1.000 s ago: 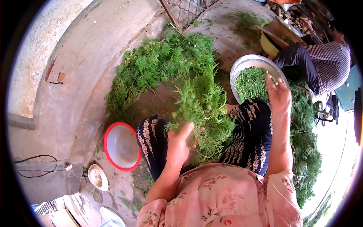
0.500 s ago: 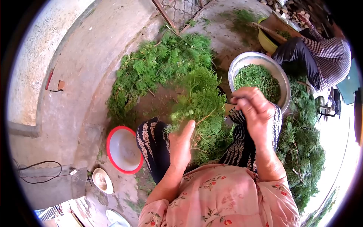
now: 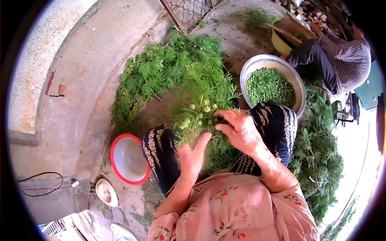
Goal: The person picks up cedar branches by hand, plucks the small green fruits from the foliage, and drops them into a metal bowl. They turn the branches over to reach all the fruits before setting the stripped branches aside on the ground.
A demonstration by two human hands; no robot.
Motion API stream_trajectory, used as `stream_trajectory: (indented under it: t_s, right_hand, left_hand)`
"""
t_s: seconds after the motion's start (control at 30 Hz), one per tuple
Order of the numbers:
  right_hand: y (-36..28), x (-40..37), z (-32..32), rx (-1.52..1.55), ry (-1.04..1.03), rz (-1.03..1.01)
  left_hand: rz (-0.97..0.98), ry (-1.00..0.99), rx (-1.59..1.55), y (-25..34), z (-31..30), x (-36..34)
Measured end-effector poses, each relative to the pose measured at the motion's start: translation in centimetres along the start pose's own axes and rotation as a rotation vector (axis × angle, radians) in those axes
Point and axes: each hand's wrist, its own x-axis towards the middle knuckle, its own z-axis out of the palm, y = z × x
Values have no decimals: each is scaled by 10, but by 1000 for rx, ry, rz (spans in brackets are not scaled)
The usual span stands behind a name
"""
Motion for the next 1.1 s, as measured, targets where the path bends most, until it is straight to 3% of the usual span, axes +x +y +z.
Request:
stream_trajectory:
  t_s: [0.1,0.23,0.37,0.4,0.5,0.57,0.7,0.77,0.83,0.93,1.0,1.1]
  right_hand:
    - [1,-4,6,0,-65,59]
    - [14,-6,12,242,-100,62]
    - [13,-16,19,363,47,250]
    - [8,-16,18,528,100,395]
    - [11,-18,20,578,210,467]
    - [12,-12,3,543,358,532]
    - [39,-14,-22,928,458,384]
    - [45,-10,-43,863,447,383]
    - [60,-6,-70,525,558,378]
    - [90,-1,-101,-458,642,190]
    - [80,-2,-111,-474,660,260]
    - [20,-6,-76,117,505,263]
  left_hand:
    - [35,-14,7,-9,-2,0]
    - [48,-66,-71,-7,-1,0]
    - [-2,-53,-1,2,-1,-3]
    - [-66,-36,-18,5,1,-5]
    - [-198,-64,17,9,0,-9]
    - [-163,-4,34,7,-2,-9]
    - [-139,39,-124,8,-8,-7]
    - [-158,23,-55,6,-12,-5]
    - [-121,18,-176,-7,-13,-4]
    - [-169,23,-154,-8,-10,-3]
    - [-234,33,-115,-5,-7,-4]
    - [-199,4,-70,-11,-4,-3]
